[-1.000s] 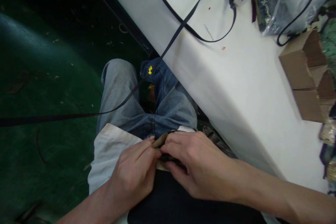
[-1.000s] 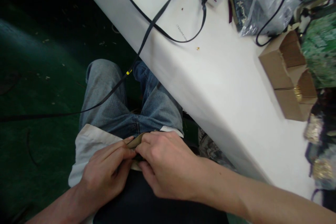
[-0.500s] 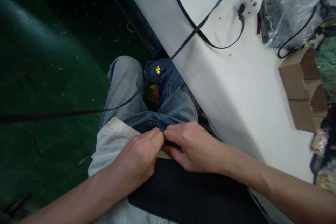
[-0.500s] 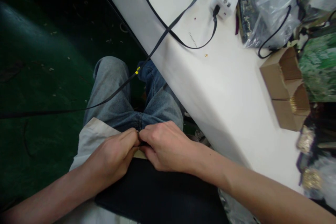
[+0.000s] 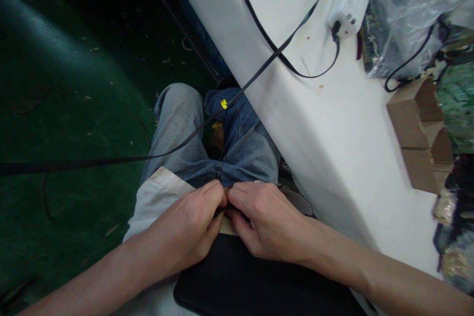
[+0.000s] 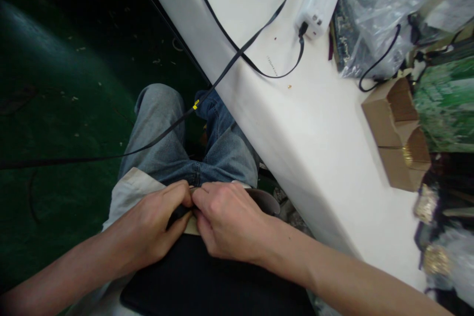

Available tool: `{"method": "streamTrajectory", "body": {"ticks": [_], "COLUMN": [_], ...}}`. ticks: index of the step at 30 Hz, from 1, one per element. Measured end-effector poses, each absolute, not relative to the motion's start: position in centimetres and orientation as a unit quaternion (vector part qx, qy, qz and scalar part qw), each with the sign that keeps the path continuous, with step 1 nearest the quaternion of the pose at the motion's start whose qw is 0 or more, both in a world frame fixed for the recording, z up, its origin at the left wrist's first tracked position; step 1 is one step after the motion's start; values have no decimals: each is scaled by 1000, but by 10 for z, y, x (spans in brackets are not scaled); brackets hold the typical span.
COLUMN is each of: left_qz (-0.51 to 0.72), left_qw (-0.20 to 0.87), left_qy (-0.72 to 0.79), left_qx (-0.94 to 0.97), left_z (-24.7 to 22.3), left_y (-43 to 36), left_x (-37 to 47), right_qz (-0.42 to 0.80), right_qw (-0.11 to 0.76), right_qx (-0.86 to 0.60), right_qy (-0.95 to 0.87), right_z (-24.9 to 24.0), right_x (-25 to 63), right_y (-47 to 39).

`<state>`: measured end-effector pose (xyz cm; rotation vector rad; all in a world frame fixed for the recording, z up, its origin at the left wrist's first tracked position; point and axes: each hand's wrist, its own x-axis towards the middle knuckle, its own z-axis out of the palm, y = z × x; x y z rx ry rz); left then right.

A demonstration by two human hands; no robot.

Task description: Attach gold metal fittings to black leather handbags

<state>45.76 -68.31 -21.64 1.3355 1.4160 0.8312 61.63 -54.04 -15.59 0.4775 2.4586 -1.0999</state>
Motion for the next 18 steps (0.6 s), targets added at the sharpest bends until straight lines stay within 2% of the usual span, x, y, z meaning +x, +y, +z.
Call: {"method": "streamTrajectory", "body": {"ticks": [7,18], "left_qz": [292,345], "left_qw": [541,477], "left_qy": [575,595], "left_qx": [540,547], "left_z": [-183,-187], "left_y": [-691,-688], "left_x": [430,439], "right_qz": [-398,-394], "right_qw": [188,164], "right_qx": [174,156], "right_qy": [881,891], "right_z": [-159,-158], "right_x": [618,614], "right_y": [-544,-550]}}
